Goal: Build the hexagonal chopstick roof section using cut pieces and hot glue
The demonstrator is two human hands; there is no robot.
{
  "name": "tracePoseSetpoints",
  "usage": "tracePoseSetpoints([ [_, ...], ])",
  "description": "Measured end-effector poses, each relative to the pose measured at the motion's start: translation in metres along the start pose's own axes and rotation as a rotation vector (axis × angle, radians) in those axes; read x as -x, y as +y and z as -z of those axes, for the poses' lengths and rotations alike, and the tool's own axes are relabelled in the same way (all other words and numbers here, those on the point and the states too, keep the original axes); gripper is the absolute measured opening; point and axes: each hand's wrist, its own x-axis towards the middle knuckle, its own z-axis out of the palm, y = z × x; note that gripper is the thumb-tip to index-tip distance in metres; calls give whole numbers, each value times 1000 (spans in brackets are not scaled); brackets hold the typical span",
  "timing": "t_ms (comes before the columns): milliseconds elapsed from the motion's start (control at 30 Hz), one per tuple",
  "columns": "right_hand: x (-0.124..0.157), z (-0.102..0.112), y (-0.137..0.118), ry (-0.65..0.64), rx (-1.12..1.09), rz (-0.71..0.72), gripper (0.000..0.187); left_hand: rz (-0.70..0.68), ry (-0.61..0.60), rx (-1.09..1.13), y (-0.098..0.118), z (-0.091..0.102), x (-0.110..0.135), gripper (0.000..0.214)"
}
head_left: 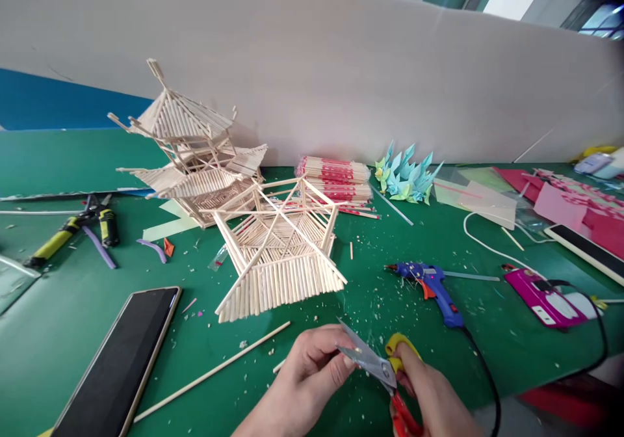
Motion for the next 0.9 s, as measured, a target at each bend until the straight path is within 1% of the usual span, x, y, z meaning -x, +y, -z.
tracePoseSetpoints([
  [67,2,-2,1,-18,-12,-2,28,12,-16,-107,1,-2,1,27],
  [133,1,-3,1,-10,-48,3,18,25,-24,-154,0,-2,3,29],
  [167,1,-2,0,11,-73,13,17,40,-13,-137,-1,-3,4,29],
  [267,-1,6,-3,85,-106,34,11,114,72,-15,-8,-1,7,26],
  [333,0,12,-5,138,-30,38,11,154,102,25,-13,1,8,25],
  [400,2,17,-5,162,87,36,15,168,104,41,-16,2,9,25],
  [467,5,19,-5,150,182,48,24,146,103,46,-17,3,8,23],
  [567,7,20,-5,108,267,69,32,35,103,-4,-14,4,8,16],
  [633,7,21,-6,89,291,64,31,-48,89,-99,-11,5,8,14],
  [700,6,21,-7,65,292,54,32,-90,69,-219,-9,6,9,15],
  [800,6,22,-9,66,315,61,28,-102,53,-338,-8,7,10,19],
  [900,6,22,-9,113,398,114,25,-120,56,-354,-7,6,10,19],
])
